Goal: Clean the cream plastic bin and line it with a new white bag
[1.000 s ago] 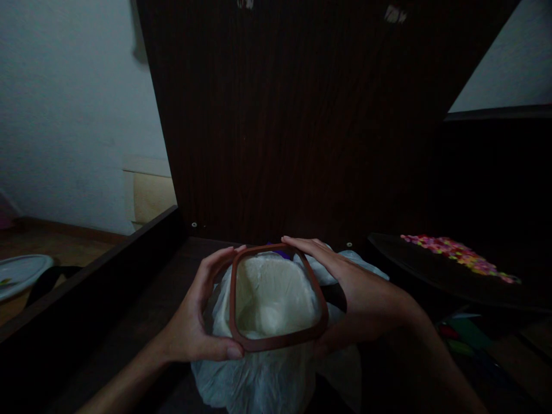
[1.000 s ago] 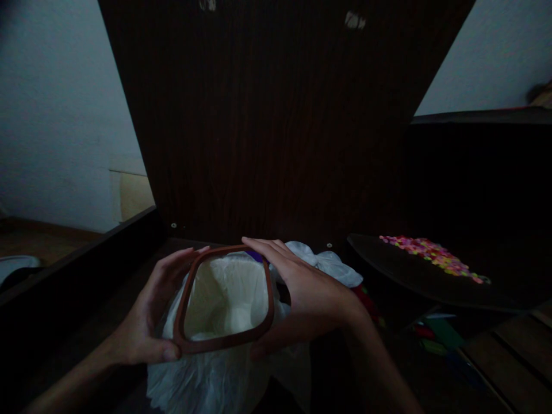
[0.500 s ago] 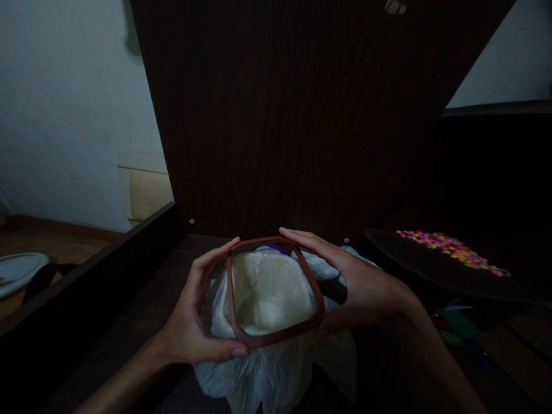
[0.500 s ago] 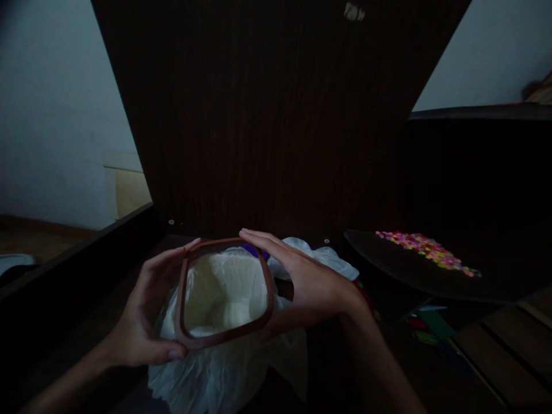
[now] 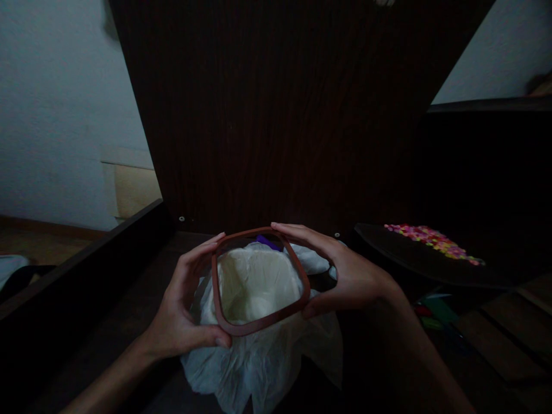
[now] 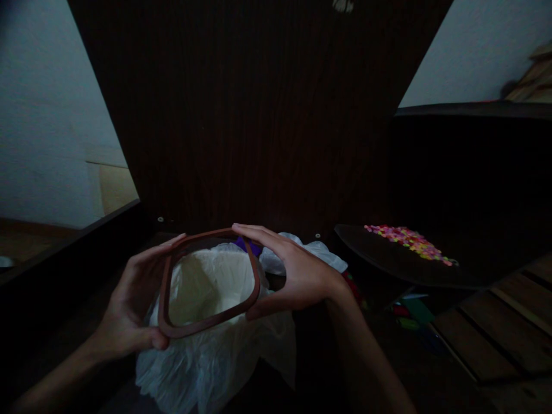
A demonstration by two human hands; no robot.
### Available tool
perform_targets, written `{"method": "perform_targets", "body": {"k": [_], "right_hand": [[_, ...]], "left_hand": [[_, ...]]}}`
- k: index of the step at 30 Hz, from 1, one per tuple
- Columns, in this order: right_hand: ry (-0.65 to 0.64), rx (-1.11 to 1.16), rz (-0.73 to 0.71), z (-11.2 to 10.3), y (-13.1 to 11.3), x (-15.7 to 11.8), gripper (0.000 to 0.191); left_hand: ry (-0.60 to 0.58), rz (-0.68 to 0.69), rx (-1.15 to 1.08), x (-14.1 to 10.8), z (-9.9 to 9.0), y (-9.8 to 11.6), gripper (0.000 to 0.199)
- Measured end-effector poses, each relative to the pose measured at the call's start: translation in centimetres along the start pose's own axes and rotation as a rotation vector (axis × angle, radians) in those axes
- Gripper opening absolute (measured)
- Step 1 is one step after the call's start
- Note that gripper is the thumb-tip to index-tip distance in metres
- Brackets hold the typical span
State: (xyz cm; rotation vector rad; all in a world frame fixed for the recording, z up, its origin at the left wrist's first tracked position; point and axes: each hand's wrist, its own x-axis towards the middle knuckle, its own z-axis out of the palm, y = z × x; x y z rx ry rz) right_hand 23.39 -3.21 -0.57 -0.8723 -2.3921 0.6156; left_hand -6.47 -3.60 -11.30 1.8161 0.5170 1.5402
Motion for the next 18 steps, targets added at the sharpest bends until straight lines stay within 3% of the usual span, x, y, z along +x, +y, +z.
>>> {"method": "perform_targets", "body": {"k": [3,9,13,18], "right_hand": [[0.037,0.047,0.008,0.1,0.6,0.0,0.116],[0.117,0.270,0.018,0.3,1.7,0.0,0.102],[0.174,0.387,0.011,0.3,2.0,0.2,0.080],[0.240,0.273,0.068,-0.1,2.3,0.2,0.047]], "left_hand": [[0.035,0.027,-0.010,0.1,-0.1,-0.3,0.103],[0.145,0.005,-0.019,0.4,0.1,0.4,0.061],[0.279,-0.013,0.068,0.7,0.4,1.2,0.038],[0.325,0.028,0.121,1.0,0.6,1.7,0.027]]}}
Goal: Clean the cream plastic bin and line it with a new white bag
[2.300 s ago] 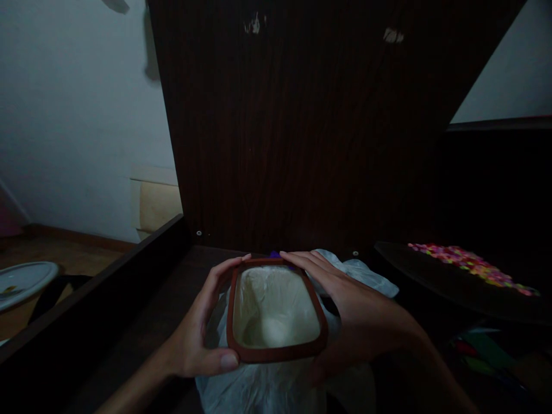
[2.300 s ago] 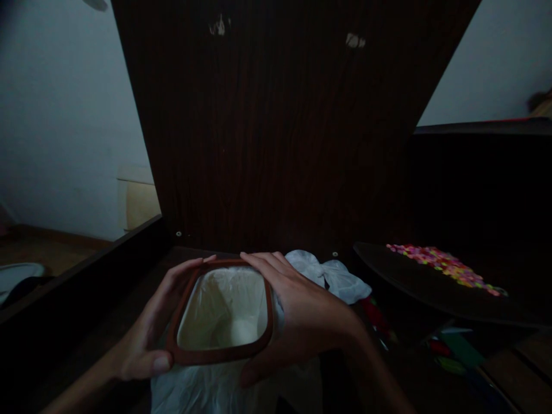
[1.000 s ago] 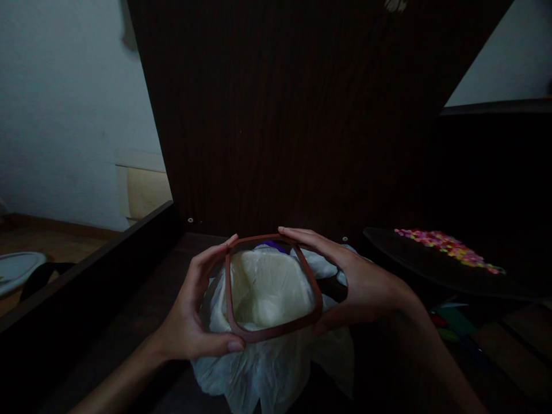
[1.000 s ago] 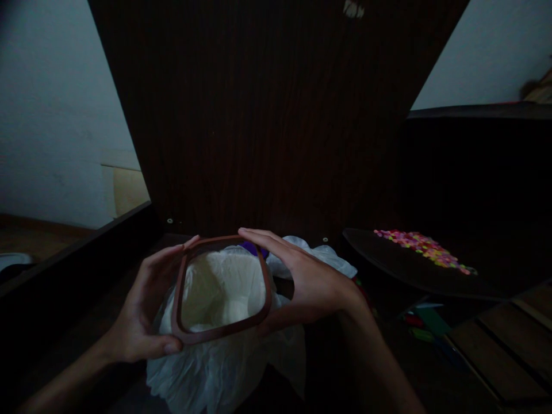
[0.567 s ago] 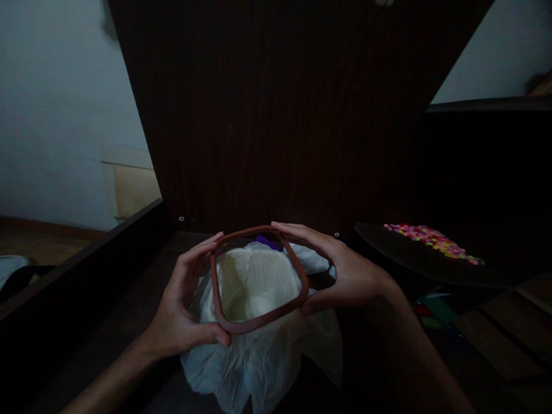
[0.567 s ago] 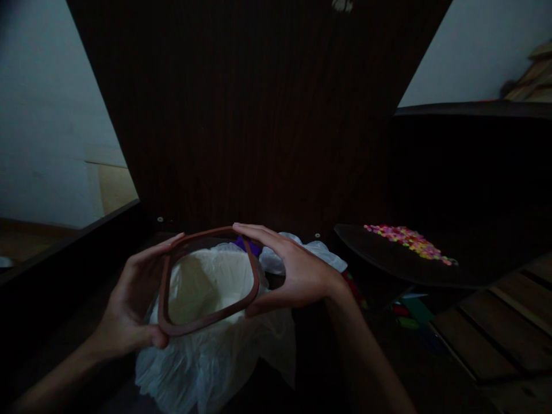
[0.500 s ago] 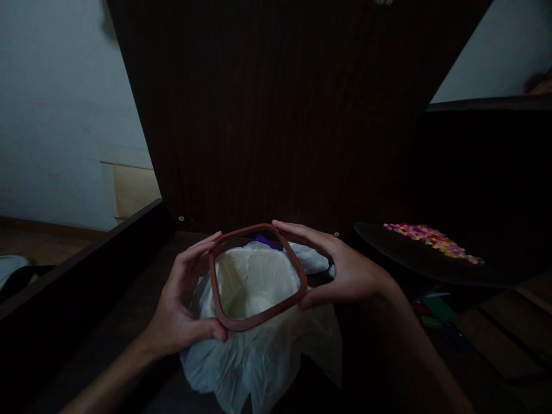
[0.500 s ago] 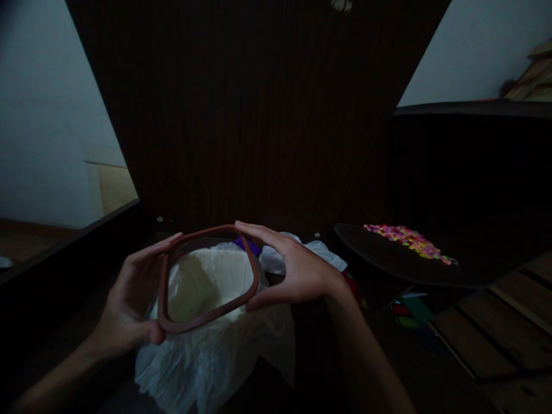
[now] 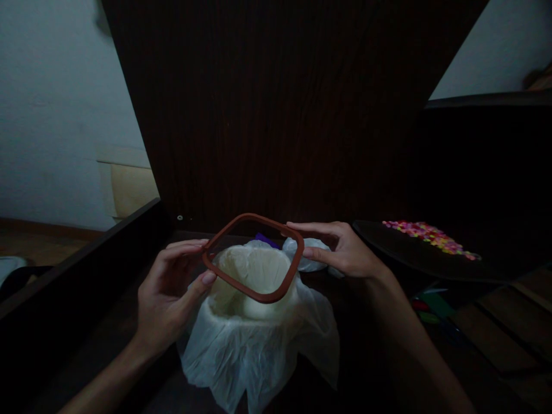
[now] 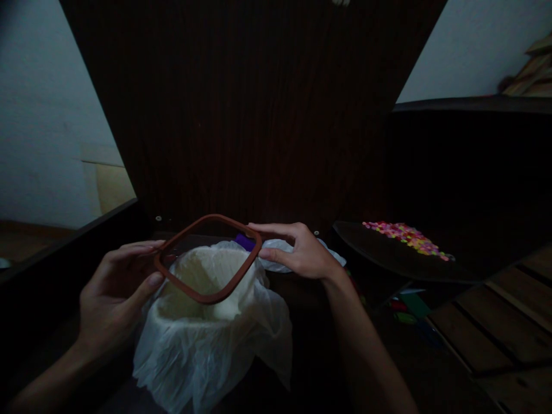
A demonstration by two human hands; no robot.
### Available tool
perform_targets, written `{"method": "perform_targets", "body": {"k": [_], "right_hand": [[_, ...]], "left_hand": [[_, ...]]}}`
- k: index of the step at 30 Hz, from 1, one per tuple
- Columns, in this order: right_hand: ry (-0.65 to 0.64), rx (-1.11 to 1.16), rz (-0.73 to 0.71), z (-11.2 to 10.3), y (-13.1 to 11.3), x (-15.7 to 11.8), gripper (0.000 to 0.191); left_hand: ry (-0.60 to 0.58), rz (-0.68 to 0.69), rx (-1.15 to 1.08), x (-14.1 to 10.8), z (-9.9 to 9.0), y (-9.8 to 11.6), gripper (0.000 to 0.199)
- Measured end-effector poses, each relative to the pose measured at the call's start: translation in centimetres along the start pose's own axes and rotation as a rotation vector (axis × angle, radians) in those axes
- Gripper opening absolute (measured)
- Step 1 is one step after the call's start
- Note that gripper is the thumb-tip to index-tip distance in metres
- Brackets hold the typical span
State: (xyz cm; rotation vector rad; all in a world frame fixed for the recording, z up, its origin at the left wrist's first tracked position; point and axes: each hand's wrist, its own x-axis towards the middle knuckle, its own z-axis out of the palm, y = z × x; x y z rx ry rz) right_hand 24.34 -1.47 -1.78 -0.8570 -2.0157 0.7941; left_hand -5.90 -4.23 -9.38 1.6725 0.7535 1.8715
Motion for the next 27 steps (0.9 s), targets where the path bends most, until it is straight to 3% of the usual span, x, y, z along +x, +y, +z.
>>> {"method": "perform_targets", "body": {"k": [7,13,20,27], "right_hand": [[-0.186,0.094,0.048,-0.3,0.4,0.1,0.054],[-0.297,-0.081,0.018,0.0,0.2,0.5,0.073],[-0.387,-0.191,0.092,0.5,0.2,0.6,0.092],[-0.402,-0.369,0.138,0.8,-1.3,0.4,0.103]], "left_hand": [[-0.128,-0.078,-0.052,-0.5,-0.4,-0.3,0.060],[-0.315,-0.210,-0.054,-0.8,-0.6,-0.5,0.087],[-0.509,-0.245,-0.074,-0.6,-0.7,-0.5,0.098],[-0.555,-0.251,-0.046,-0.6,-1.1,-1.0,0.101]]}}
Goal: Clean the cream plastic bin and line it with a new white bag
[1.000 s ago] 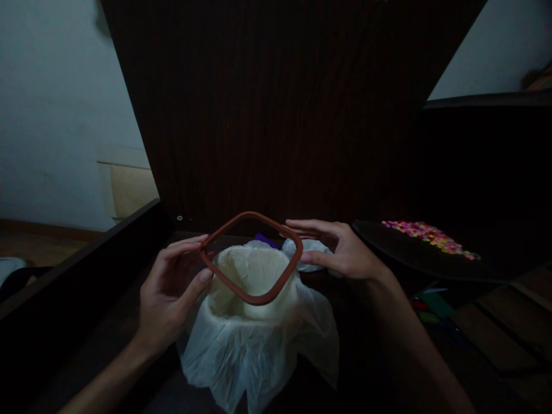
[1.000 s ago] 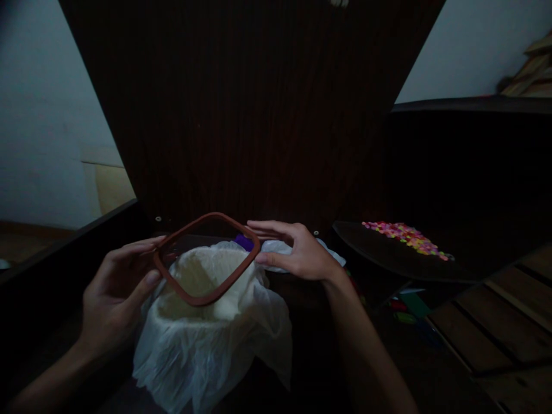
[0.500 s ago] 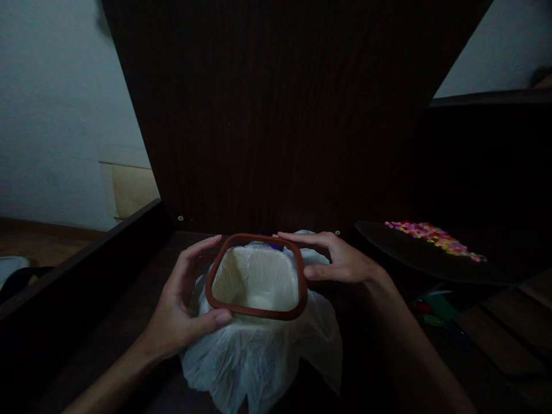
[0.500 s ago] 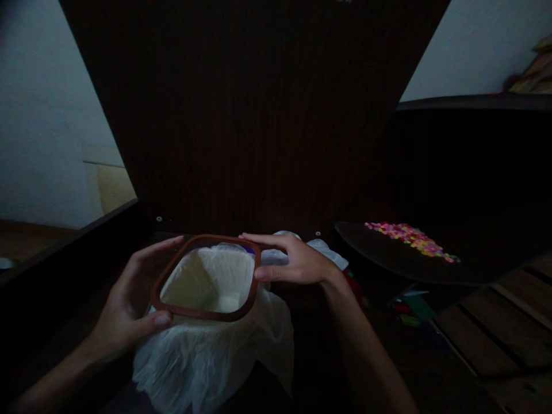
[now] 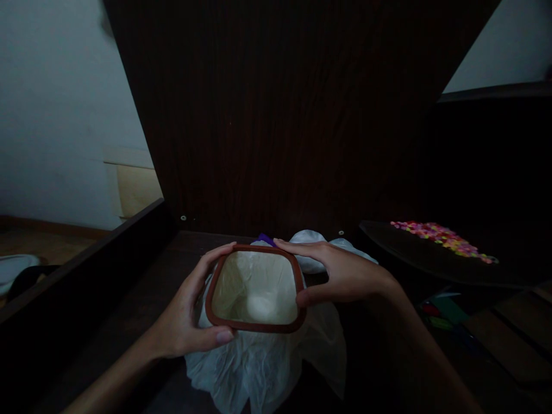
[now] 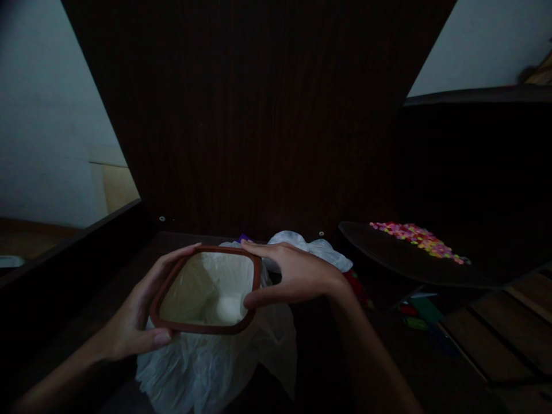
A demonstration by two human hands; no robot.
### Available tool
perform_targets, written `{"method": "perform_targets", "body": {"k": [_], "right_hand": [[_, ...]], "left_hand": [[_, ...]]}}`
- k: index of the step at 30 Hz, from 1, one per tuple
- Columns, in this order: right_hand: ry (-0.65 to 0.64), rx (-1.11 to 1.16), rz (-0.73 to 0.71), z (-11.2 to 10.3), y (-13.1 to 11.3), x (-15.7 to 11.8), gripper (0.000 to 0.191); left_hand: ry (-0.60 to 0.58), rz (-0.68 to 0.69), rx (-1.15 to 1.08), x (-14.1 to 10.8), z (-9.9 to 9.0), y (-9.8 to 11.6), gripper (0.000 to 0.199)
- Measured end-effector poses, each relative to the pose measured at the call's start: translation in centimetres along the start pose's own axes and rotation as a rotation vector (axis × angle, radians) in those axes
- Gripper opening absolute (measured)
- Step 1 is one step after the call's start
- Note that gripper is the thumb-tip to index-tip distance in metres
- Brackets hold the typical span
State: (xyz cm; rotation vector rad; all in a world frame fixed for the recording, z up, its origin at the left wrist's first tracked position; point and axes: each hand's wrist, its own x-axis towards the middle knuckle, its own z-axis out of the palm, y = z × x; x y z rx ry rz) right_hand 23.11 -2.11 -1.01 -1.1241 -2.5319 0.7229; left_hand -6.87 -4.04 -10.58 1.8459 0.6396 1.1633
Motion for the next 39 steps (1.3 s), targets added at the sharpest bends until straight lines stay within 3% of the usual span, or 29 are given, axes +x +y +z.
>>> {"method": "perform_targets", "body": {"k": [7,13,35,39], "right_hand": [[0.021,-0.108,0.088,0.6,-2.3,-0.7,0.117],[0.053,-0.097,0.101,0.8,-2.9,-0.8,0.122],[0.016,-0.046,0.006,0.8,-3.0,-0.5,0.108],[-0.006,-0.074,0.050,0.8,-2.9,-0.4,0.110]], "left_hand": [[-0.009,0.026,0.005,0.0,0.0,0.2,0.099],[0.007,0.026,0.018,0.1,0.0,0.0,0.100],[0.000,0.040,0.025,-0.1,0.1,0.2,0.098],[-0.011,0.031,-0.032,-0.1,0.0,0.1,0.094]]}}
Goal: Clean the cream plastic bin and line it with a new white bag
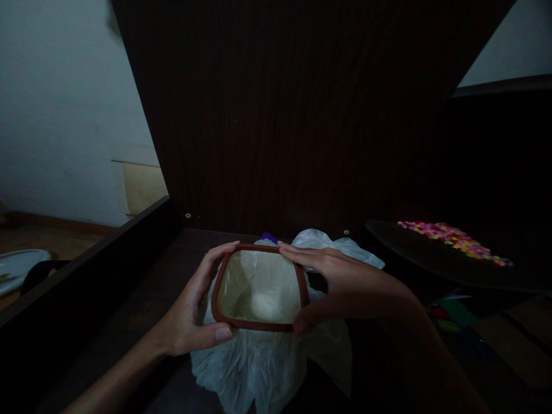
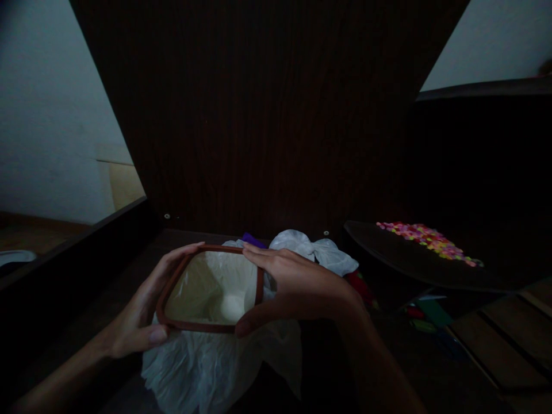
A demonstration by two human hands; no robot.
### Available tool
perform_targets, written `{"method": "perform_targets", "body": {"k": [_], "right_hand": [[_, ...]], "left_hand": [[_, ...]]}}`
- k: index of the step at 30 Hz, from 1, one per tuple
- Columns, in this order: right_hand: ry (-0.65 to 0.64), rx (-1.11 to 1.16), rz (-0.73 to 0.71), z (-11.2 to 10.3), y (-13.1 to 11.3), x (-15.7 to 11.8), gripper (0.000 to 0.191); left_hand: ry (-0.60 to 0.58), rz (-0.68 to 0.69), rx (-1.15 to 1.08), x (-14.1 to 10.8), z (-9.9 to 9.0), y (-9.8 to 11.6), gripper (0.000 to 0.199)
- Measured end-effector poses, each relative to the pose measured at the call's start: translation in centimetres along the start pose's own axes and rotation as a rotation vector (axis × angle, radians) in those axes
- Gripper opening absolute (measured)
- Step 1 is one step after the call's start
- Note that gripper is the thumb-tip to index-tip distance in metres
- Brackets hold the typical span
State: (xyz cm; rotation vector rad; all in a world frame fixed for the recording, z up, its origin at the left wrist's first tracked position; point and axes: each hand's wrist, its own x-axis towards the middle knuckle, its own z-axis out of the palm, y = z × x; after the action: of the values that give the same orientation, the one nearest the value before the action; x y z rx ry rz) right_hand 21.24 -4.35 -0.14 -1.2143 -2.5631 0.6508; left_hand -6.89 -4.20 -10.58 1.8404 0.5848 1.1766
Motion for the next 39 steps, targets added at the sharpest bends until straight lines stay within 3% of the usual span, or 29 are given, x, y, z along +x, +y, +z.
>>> {"method": "perform_targets", "body": {"k": [7,16,28,34,39], "right_hand": [[-0.030,0.010,-0.012,-0.1,-0.1,0.0,0.107],[-0.020,0.054,-0.021,0.2,0.0,0.1,0.109],[-0.030,0.028,0.113,0.7,0.2,-0.3,0.121],[0.073,0.150,-0.002,2.5,2.2,-0.7,0.125],[0.100,0.223,0.076,4.6,3.5,-2.7,0.147]], "left_hand": [[0.091,-0.049,-0.006,-0.4,0.1,-0.9,0.073],[0.124,0.001,0.056,-0.3,0.7,-0.7,0.073],[0.126,0.013,0.040,-0.3,0.8,-1.3,0.074],[0.113,-0.005,0.079,-0.1,0.2,-1.4,0.072],[0.265,-0.021,0.346,-0.1,-0.6,-0.8,0.055]]}}
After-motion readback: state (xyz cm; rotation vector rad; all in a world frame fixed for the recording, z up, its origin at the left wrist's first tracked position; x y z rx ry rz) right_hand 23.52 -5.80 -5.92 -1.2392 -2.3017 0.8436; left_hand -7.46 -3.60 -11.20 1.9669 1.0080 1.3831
